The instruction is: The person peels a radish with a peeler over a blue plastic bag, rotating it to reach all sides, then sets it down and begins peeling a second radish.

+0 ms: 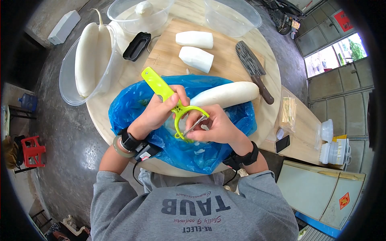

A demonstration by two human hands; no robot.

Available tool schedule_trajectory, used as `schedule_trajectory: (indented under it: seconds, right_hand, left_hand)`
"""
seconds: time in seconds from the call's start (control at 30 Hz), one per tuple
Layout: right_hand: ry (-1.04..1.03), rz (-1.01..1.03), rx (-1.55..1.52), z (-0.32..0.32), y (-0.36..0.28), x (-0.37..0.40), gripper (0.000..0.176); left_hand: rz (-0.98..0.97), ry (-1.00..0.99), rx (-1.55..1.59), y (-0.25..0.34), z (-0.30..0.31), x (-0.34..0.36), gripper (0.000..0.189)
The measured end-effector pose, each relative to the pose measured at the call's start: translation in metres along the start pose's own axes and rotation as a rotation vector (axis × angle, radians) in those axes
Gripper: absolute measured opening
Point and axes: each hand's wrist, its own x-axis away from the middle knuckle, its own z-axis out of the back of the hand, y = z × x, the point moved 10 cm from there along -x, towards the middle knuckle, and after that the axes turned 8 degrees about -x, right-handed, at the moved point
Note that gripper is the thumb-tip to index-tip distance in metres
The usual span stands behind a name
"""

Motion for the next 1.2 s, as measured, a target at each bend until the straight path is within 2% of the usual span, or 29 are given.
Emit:
schedule_trajectory:
  seconds: [0.23,0.43,0.53,0.73,1.03,1.2]
  right_hand:
    - [0.0,0.017,-0.016,0.0,-0.001,-0.001,0.011]
    - [0.029,0.078,-0.145,0.0,-0.002,-0.003,0.016]
    - [-0.019,0.061,-0.084,-0.002,0.005,-0.002,0.011]
    - [0.012,0.002,-0.109,0.004,0.007,0.0,0.011]
    - [-0.01,0.032,-0.056,0.005,0.003,-0.001,0.012]
    - [0.087,0.022,-0.17,0.012,0.002,0.001,0.011]
  left_hand:
    - [0.003,-0.007,0.02,0.0,0.0,0.0,0.042]
    - [0.004,-0.002,0.02,-0.001,0.001,0.0,0.042]
    - [0.013,-0.01,0.027,-0.002,0.0,0.0,0.042]
    - [0.01,-0.005,0.018,-0.001,0.001,0.0,0.042]
    - [0.008,-0.025,0.049,0.001,-0.002,0.0,0.042]
    - [-0.029,0.033,0.032,0.005,0.002,0.0,0.042]
